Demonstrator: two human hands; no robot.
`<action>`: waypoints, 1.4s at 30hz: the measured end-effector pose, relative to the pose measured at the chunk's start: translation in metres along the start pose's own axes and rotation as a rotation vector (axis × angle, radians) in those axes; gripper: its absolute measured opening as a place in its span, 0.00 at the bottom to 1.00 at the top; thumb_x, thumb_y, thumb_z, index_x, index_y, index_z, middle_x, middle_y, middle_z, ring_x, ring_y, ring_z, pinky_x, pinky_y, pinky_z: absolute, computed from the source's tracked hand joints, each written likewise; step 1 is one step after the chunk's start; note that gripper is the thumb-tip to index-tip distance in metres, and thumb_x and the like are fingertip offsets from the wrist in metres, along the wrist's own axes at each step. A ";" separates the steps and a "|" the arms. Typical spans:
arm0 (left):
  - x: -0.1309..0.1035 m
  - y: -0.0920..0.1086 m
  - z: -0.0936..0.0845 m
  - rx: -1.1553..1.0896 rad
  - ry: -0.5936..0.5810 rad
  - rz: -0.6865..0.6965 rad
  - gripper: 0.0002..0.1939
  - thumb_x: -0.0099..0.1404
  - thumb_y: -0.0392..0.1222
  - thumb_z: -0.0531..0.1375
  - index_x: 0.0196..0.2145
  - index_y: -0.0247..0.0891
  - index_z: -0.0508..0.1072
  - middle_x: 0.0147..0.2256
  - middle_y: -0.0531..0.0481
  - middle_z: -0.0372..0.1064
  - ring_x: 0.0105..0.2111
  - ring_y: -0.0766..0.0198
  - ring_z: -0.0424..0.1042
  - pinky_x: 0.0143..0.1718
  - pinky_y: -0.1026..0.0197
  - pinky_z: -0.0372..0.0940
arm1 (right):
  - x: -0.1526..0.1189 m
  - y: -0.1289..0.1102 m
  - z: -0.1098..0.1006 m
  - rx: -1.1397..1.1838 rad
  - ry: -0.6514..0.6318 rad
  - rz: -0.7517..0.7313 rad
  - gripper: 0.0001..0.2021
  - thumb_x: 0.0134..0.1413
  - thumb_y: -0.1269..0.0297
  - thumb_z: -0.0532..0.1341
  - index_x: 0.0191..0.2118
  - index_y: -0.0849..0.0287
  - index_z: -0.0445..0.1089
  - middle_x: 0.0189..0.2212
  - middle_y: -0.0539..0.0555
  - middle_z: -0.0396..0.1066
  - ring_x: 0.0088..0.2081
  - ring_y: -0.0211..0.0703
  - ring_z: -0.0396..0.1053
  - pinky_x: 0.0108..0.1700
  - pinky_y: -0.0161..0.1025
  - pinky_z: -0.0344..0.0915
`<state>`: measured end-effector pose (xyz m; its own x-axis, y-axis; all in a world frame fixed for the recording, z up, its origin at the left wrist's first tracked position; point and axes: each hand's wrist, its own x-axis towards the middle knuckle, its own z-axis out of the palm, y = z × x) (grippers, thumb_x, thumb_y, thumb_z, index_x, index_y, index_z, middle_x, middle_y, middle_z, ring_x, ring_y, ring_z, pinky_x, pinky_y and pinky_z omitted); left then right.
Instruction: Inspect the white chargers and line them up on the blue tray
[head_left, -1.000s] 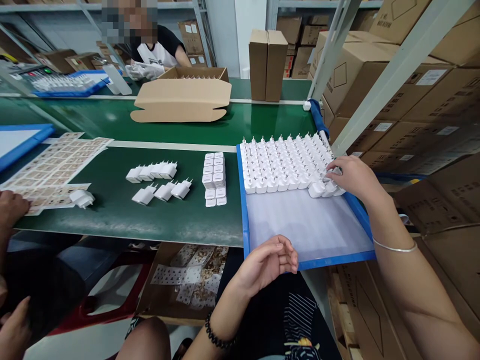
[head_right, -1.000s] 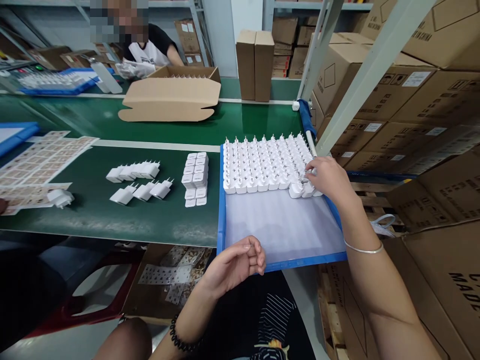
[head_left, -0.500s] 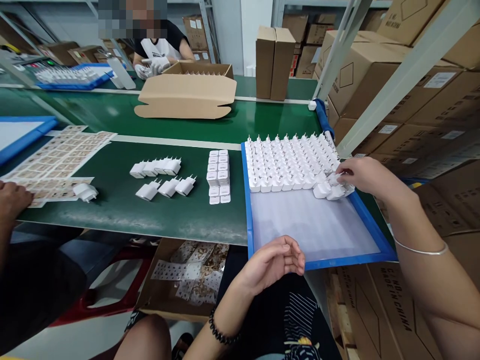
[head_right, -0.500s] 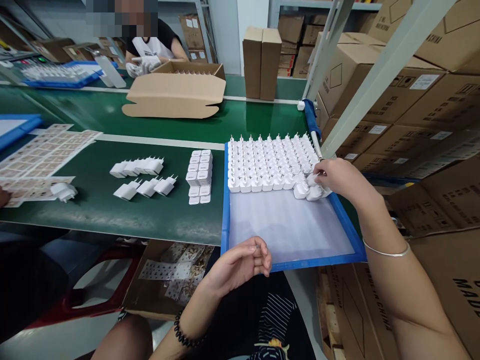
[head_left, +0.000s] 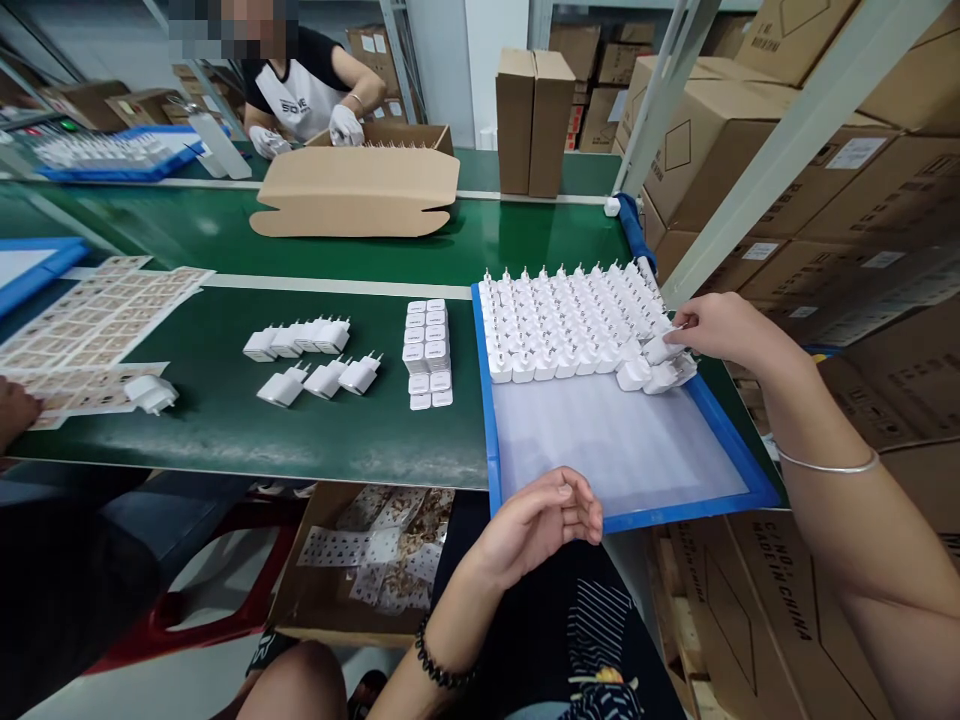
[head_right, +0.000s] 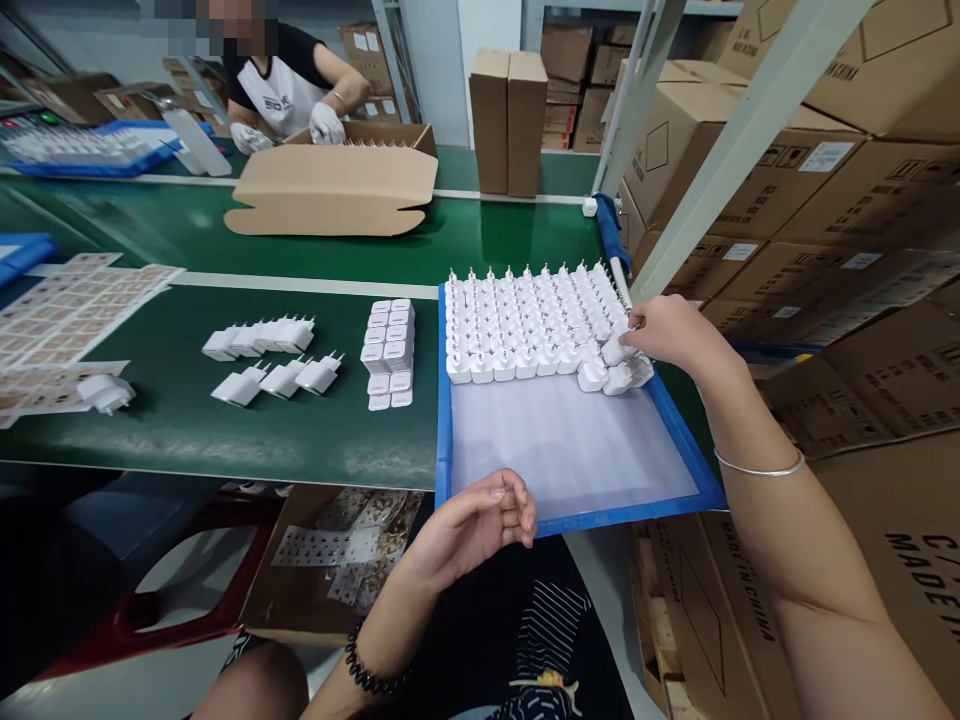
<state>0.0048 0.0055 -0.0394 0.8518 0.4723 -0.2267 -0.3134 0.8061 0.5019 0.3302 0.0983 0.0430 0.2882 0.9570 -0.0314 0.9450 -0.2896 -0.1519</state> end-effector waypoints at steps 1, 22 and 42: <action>0.000 0.000 0.000 0.004 0.001 0.000 0.09 0.63 0.42 0.62 0.35 0.32 0.72 0.32 0.44 0.72 0.32 0.62 0.73 0.39 0.59 0.64 | 0.002 -0.002 -0.001 -0.004 -0.027 0.013 0.06 0.45 0.67 0.68 0.23 0.57 0.71 0.24 0.53 0.73 0.29 0.48 0.70 0.29 0.40 0.58; -0.001 -0.002 -0.001 0.021 -0.007 0.027 0.09 0.63 0.42 0.62 0.35 0.32 0.71 0.31 0.44 0.72 0.32 0.61 0.73 0.40 0.58 0.63 | 0.007 -0.019 0.033 0.039 -0.172 0.123 0.09 0.42 0.78 0.62 0.31 0.60 0.75 0.19 0.50 0.74 0.22 0.44 0.74 0.27 0.35 0.64; -0.002 -0.003 0.003 0.052 0.021 0.069 0.09 0.64 0.42 0.61 0.35 0.32 0.71 0.31 0.44 0.72 0.32 0.62 0.72 0.40 0.59 0.63 | -0.030 -0.001 0.058 -0.228 0.178 -0.294 0.15 0.54 0.76 0.57 0.44 0.60 0.75 0.44 0.62 0.72 0.45 0.56 0.68 0.43 0.43 0.61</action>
<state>0.0055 0.0010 -0.0384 0.8199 0.5338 -0.2070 -0.3481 0.7519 0.5599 0.3112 0.0704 -0.0137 0.0043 0.9879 0.1551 0.9954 -0.0191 0.0942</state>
